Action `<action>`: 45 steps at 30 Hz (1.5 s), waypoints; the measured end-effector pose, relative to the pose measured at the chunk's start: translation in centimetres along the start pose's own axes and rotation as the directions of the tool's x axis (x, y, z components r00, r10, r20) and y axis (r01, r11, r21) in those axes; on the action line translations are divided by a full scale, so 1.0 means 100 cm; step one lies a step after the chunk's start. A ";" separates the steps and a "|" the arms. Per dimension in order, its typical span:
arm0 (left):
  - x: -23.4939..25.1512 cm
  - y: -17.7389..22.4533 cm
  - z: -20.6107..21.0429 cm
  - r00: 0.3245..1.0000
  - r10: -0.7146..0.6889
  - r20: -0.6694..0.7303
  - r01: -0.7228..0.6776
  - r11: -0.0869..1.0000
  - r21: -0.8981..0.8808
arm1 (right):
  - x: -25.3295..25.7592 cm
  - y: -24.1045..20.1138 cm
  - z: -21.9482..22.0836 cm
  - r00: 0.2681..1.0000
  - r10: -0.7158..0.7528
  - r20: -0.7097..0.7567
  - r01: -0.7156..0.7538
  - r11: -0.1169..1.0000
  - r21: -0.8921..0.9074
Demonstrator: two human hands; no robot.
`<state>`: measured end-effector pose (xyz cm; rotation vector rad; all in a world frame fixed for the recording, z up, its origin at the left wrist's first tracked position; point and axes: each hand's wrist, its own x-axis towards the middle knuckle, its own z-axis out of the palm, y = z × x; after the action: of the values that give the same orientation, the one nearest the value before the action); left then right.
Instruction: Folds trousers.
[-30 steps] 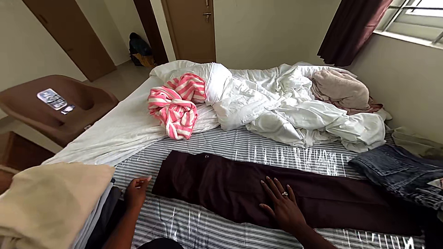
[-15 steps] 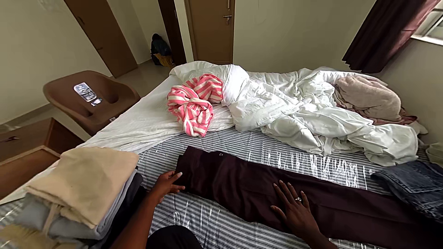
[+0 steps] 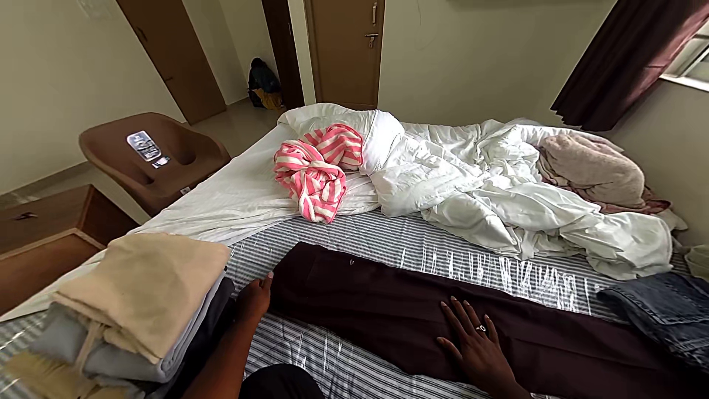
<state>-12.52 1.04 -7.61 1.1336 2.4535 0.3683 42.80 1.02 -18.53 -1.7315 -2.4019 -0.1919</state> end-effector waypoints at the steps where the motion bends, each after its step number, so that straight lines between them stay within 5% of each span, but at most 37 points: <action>1: 0.002 0.001 0.001 0.999 0.017 -0.035 -0.017 1.000 0.013 | 0.000 0.000 0.000 1.000 -0.002 0.001 0.002 1.000 0.001; 7: 0.027 0.025 -0.005 0.988 0.110 -0.108 -0.137 0.948 -0.289 | 0.020 -0.022 -0.028 1.000 0.013 0.016 -0.015 0.997 0.072; 11: 0.045 0.070 -0.014 0.981 0.189 -0.035 -0.192 0.953 -0.234 | 0.067 -0.069 -0.055 1.000 0.021 -0.005 -0.020 0.978 0.209; 19: 0.101 0.092 0.021 0.895 0.311 0.319 -0.258 0.946 -0.198 | 0.104 -0.127 -0.011 0.990 -0.019 0.140 -0.009 0.980 0.201; 23: 0.093 0.085 0.030 0.959 0.277 0.063 -0.253 0.934 -0.254 | 0.098 -0.128 0.003 0.997 -0.001 0.074 -0.010 0.989 0.147; 28: 0.080 0.092 0.047 0.951 0.245 -0.190 -0.240 0.969 0.053 | 0.099 -0.127 0.002 0.995 0.031 0.097 -0.043 0.991 0.129; 30: 0.072 0.098 0.051 0.907 0.301 -0.294 -0.275 0.953 0.127 | 0.099 -0.128 0.001 0.992 0.041 0.123 -0.057 0.990 0.130; 33: 0.047 0.112 0.059 0.744 0.533 -0.401 -0.497 0.844 0.200 | 0.101 -0.129 -0.001 0.985 0.059 0.159 -0.082 0.987 0.136; 36: 0.005 0.134 0.077 0.539 0.839 -0.077 -0.811 0.542 0.220 | 0.104 -0.129 -0.010 0.968 0.042 0.246 -0.088 0.980 0.181; 38: -0.021 0.146 0.096 0.405 0.890 0.208 -0.914 0.391 0.105 | 0.103 -0.123 -0.019 0.963 0.002 0.268 -0.070 0.968 0.243; 41: -0.033 0.144 0.126 0.419 0.832 0.365 -0.907 0.402 0.126 | 0.087 -0.100 -0.029 0.982 0.026 0.187 -0.081 0.953 0.290; 45: -0.015 0.129 0.145 0.435 0.873 0.219 -0.888 0.376 0.265 | 0.048 -0.031 -0.025 0.984 0.126 0.128 -0.150 0.970 0.192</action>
<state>3.76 9.01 -14.86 2.5706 1.6236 0.1751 38.55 4.00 -15.03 -1.8502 -2.2718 0.1690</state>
